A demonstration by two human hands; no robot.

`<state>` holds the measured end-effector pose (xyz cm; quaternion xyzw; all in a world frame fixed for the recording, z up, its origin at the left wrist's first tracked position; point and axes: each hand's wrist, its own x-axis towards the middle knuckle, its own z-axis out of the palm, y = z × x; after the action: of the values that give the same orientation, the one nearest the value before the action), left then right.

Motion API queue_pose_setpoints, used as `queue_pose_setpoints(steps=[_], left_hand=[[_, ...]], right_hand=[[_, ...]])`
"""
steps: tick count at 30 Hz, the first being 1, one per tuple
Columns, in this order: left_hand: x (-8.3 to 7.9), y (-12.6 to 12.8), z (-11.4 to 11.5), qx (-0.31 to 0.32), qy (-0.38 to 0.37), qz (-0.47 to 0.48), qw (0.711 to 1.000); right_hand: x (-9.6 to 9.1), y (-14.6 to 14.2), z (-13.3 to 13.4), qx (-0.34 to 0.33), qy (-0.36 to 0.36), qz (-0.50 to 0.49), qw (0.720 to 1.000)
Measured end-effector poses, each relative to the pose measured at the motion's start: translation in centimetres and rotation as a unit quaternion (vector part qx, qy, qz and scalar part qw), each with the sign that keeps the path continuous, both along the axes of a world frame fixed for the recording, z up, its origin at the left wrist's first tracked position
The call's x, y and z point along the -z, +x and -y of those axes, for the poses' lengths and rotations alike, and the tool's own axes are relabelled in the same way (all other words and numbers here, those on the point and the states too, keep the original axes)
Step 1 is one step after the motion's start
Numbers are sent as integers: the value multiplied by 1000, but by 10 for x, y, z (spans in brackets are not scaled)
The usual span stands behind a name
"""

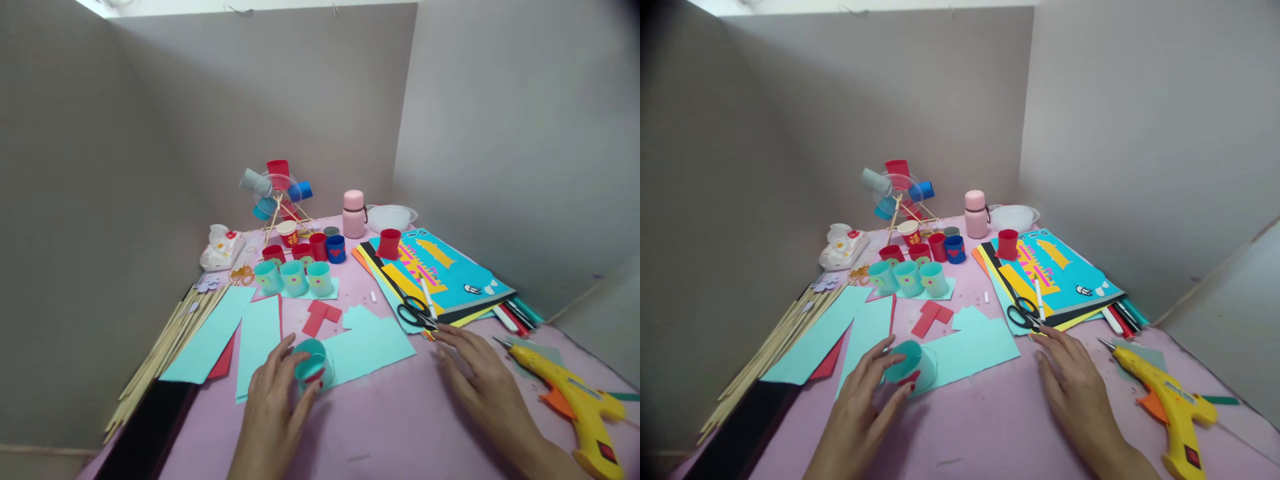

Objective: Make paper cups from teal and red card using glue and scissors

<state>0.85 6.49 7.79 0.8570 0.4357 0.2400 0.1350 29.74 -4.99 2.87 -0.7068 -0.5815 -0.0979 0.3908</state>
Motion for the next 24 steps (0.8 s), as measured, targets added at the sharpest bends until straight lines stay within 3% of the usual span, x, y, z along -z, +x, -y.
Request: queue_pose_setpoints(steps=[8,17,24], left_hand=[[-6,-5,1,27,-39,-19,999],[2,-4,-3,37,13,-15,999],[5,-11,-5,18,47,23,999]], right_hand=[[-6,8,0,0,-29,13,999],[2,1,-5,-5,-60,4,998],[7,13,-2,-2,-69,17,997]])
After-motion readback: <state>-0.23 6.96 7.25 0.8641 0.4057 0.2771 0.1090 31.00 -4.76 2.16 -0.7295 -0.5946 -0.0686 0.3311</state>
